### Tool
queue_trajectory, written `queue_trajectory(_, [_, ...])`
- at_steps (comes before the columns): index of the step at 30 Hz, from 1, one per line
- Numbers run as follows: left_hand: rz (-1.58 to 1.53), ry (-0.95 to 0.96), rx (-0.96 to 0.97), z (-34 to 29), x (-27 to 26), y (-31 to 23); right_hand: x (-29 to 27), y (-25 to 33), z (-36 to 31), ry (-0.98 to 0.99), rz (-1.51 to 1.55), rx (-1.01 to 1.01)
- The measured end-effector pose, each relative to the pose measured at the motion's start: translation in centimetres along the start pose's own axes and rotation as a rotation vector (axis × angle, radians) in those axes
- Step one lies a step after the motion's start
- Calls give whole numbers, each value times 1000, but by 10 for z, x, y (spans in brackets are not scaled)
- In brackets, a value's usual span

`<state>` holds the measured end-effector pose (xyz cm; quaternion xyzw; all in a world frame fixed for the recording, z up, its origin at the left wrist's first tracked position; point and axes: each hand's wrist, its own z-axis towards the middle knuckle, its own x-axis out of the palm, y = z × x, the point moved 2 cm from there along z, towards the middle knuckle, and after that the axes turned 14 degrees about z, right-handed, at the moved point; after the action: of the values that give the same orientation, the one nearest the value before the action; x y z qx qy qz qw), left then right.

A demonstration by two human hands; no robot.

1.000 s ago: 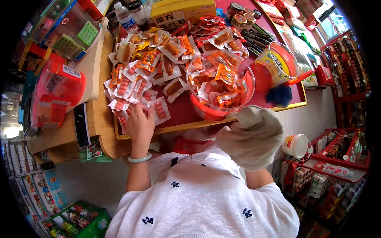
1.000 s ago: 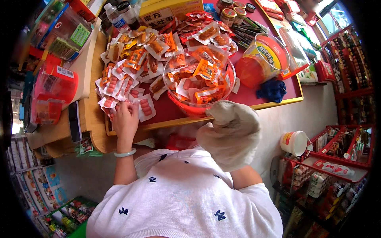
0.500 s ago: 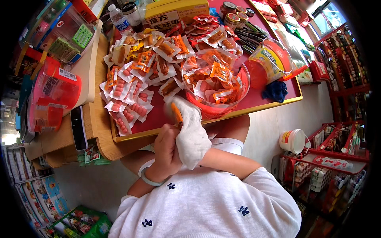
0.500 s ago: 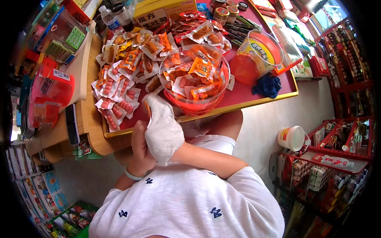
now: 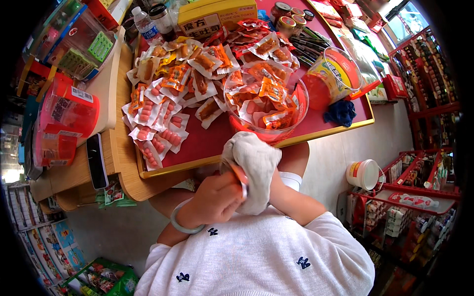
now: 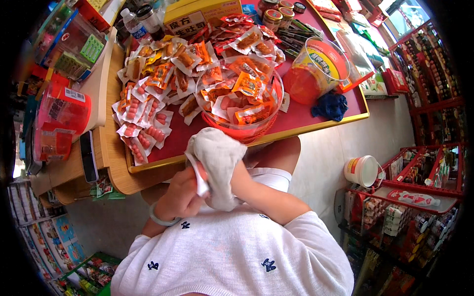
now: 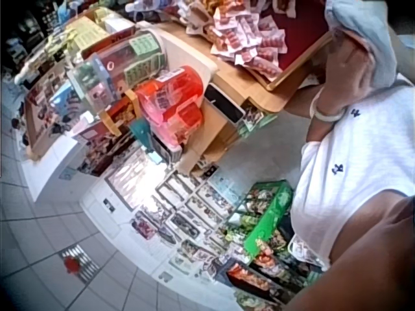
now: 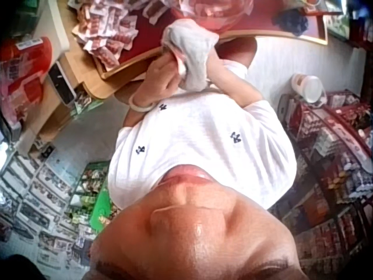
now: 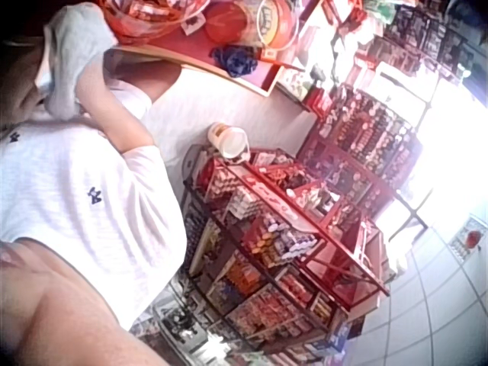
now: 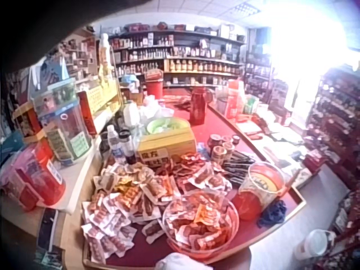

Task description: The person sits at a table in a store and sorts small, individually wrapped orange snack packets. They pick up packets from a pile on the table and place them into a clear plastic bowl, occasionally using a cloth to wipe their hands or the items.

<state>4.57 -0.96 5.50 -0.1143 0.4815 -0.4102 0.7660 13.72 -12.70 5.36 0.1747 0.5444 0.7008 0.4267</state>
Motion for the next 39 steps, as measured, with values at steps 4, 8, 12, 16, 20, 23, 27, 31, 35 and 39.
queue_trajectory(4, [71,102,117,11,-9,-16,-10,-13,-6,102,-83,172])
queue_trajectory(8, [18,-60,68,23,-24,-19,-35,-19,-10,-74,-68,-275])
queue_trajectory(12, [270,-342,0,52,-48,-8,-58,-15,-27,-302,-425,-396])
queue_trajectory(16, [650,-407,148,94,-32,21,-64,1,-28,-351,-501,-406])
queue_trajectory(20, [632,-176,85,121,3,52,-61,5,-32,-353,-524,-424])
queue_trajectory(23, [478,153,-8,134,10,71,-58,9,-33,-349,-536,-427])
queue_trajectory(27, [650,209,-105,139,7,95,-51,16,-28,-345,-533,-430])
queue_trajectory(31, [570,-106,-96,135,-5,94,-49,14,-28,-361,-534,-444])
queue_trajectory(35, [525,-393,-388,110,-44,134,-64,-29,-52,-276,-600,-498])
queue_trajectory(39, [1154,-165,-899,52,-83,218,-64,-27,-55,-148,-491,-291])
